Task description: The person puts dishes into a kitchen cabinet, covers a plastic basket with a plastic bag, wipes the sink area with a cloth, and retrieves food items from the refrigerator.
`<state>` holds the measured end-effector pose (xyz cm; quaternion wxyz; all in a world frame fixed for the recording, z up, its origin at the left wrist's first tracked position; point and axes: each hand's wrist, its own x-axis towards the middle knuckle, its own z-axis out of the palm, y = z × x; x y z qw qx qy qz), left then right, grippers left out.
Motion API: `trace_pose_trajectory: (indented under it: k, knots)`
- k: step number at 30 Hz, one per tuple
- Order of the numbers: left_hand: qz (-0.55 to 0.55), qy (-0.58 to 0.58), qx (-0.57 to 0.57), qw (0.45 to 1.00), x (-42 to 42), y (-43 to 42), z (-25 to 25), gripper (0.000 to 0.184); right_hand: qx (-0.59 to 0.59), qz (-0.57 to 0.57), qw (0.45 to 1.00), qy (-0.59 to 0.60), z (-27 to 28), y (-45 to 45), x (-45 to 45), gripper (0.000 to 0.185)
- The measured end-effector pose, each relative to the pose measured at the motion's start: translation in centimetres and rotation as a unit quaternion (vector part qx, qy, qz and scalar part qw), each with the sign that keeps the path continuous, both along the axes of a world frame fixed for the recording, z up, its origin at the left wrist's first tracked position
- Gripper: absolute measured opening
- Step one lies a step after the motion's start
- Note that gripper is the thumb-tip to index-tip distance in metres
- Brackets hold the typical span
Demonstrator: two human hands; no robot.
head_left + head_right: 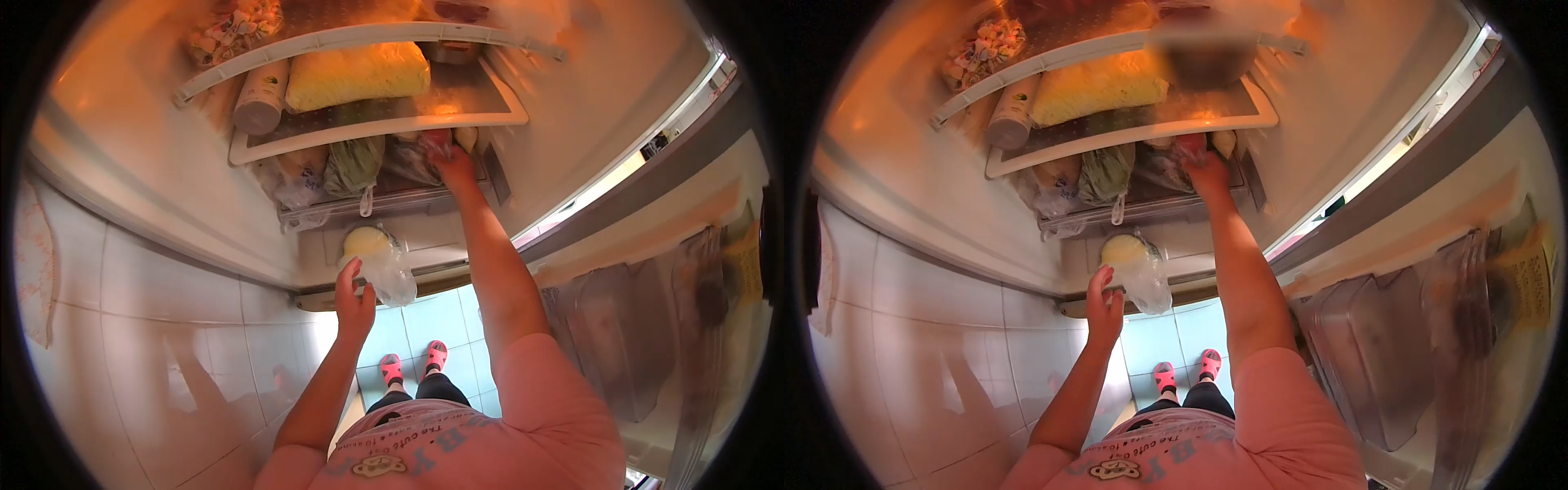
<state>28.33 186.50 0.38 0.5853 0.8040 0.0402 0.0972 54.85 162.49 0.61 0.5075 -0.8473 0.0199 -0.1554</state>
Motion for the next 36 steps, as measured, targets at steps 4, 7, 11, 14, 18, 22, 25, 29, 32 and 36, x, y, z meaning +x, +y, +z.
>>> trace_pose_trajectory:
  k: [4,7,11,14,18,22,25,29,32,36]
  knots:
    - [-0.052,0.036,-0.072,0.995,1.2,-0.7,0.3,0.049,0.005,-0.022,0.999,-0.024,0.3,0.3,-1.6,0.027]
    - [-0.091,0.027,-0.158,0.983,2.6,-1.5,0.5,0.046,0.154,-0.017,0.987,0.04,-0.1,1.2,-3.7,0.022]
    - [-0.06,0.182,-0.31,0.931,5.4,-3.3,2.3,0.043,0.263,-0.033,0.96,0.096,2.6,2.9,-8.5,0.019]
    - [-0.056,0.242,-0.457,0.854,8.0,-4.2,2.2,0.042,0.312,-0.015,0.947,0.078,2.8,3.0,-11.0,0.018]
    - [-0.083,0.266,-0.542,0.792,12.0,-5.3,1.5,0.037,0.334,-0.018,0.939,0.08,3.3,2.6,-12.8,0.018]
    - [-0.123,0.281,-0.557,0.772,13.6,-5.9,2.8,0.04,0.343,-0.031,0.934,0.095,3.3,2.9,-13.9,0.025]
    - [-0.138,0.238,-0.578,0.769,14.8,-7.2,2.2,0.041,0.299,0.035,0.937,0.177,3.4,1.4,-14.3,0.035]
    - [-0.121,0.248,-0.563,0.779,15.4,-7.7,1.7,0.038,0.295,-0.09,0.949,0.073,0.6,-0.1,-12.4,0.043]
    - [-0.126,0.236,-0.552,0.79,15.2,-7.3,1.5,0.036,0.294,-0.132,0.947,-0.017,1.7,-0.4,-9.9,0.046]
    - [-0.11,0.232,-0.526,0.811,15.1,-7.1,0.9,0.03,0.281,-0.029,0.958,0.049,2.9,0.4,-8.8,0.045]
